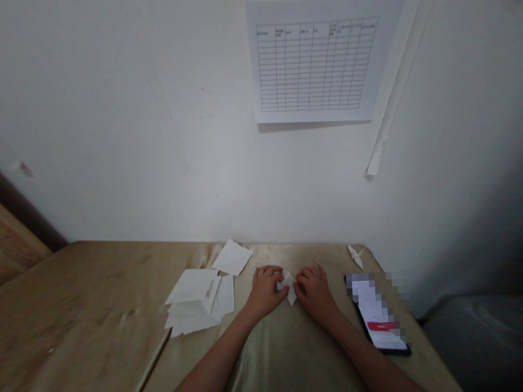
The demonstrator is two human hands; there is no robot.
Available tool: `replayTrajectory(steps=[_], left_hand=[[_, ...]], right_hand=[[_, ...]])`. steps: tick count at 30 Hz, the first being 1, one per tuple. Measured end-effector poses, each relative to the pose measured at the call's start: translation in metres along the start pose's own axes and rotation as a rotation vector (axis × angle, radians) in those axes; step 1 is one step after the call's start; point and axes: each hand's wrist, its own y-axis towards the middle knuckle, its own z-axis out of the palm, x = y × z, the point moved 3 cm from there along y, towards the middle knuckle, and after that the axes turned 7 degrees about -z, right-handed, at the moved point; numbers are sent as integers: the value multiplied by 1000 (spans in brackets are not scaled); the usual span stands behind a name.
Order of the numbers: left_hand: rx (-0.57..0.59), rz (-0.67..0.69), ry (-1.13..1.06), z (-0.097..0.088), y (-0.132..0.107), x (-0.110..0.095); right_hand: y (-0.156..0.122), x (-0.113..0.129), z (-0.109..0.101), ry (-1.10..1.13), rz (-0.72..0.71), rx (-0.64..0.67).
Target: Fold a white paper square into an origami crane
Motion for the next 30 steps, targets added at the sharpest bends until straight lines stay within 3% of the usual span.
replayTrajectory(steps=[14,23,30], left_hand=[[-29,-27,39,-1,2,-2],[-30,-185,97,-3,3,-12],[-24,-194,122,0,2,-10]], right_hand=[[1,-1,0,0,141,32],[3,5,4,-62,222,25],[3,4,5,-83,268,6]])
